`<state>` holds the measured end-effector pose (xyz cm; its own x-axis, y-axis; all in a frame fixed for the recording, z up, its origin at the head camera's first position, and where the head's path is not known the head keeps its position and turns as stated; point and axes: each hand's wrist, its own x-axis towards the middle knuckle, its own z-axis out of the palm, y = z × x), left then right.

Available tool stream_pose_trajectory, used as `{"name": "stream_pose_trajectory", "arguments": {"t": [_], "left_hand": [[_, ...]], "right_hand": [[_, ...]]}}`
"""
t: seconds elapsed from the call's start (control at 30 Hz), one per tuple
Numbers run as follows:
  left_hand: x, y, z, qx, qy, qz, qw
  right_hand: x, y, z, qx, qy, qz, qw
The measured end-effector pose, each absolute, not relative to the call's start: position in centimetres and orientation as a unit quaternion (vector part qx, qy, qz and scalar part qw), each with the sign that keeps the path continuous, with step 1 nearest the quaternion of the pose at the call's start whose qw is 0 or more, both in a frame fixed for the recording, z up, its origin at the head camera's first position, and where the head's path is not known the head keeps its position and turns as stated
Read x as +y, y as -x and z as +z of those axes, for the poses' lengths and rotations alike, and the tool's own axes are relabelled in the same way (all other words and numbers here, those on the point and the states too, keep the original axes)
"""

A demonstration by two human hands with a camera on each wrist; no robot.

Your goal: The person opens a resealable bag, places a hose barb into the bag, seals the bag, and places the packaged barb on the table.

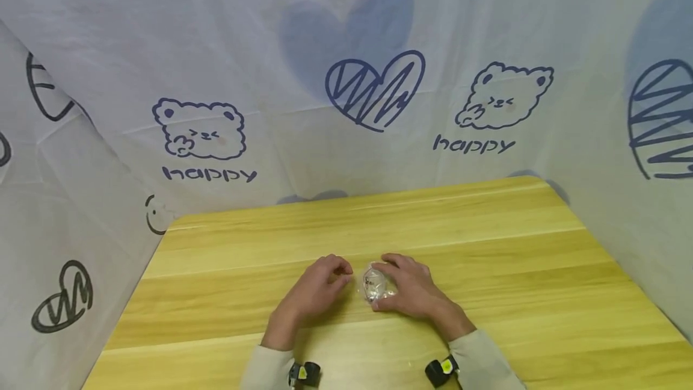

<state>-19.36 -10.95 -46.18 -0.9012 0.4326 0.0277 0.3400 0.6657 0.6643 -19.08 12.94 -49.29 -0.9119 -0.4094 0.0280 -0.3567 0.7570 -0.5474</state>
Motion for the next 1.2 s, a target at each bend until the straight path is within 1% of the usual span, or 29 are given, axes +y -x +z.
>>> {"name": "stream_pose_trajectory", "arguments": {"t": [0.27, 0.47, 0.53, 0.77, 1.2], "left_hand": [[-14.0, 19.0, -46.2, 0.916, -0.175, 0.354, 0.064], [-15.1, 18.7, -46.5, 0.923, -0.184, 0.333, 0.063], [-15.5, 18.5, -46.6, 0.924, -0.186, 0.327, 0.072], [-16.9, 18.0, -46.9, 0.916, -0.190, 0.323, 0.143], [-17.0, 17.8, -46.9, 0.922, -0.186, 0.308, 0.146]], "right_hand": [[12.9, 19.3, -49.3, 0.935, 0.208, -0.284, 0.045], [12.8, 19.3, -49.3, 0.935, 0.207, -0.283, 0.049], [12.8, 19.3, -49.3, 0.935, 0.205, -0.284, 0.052], [12.9, 19.3, -49.5, 0.936, 0.203, -0.283, 0.051], [12.9, 19.3, -49.5, 0.936, 0.204, -0.282, 0.054]]}}
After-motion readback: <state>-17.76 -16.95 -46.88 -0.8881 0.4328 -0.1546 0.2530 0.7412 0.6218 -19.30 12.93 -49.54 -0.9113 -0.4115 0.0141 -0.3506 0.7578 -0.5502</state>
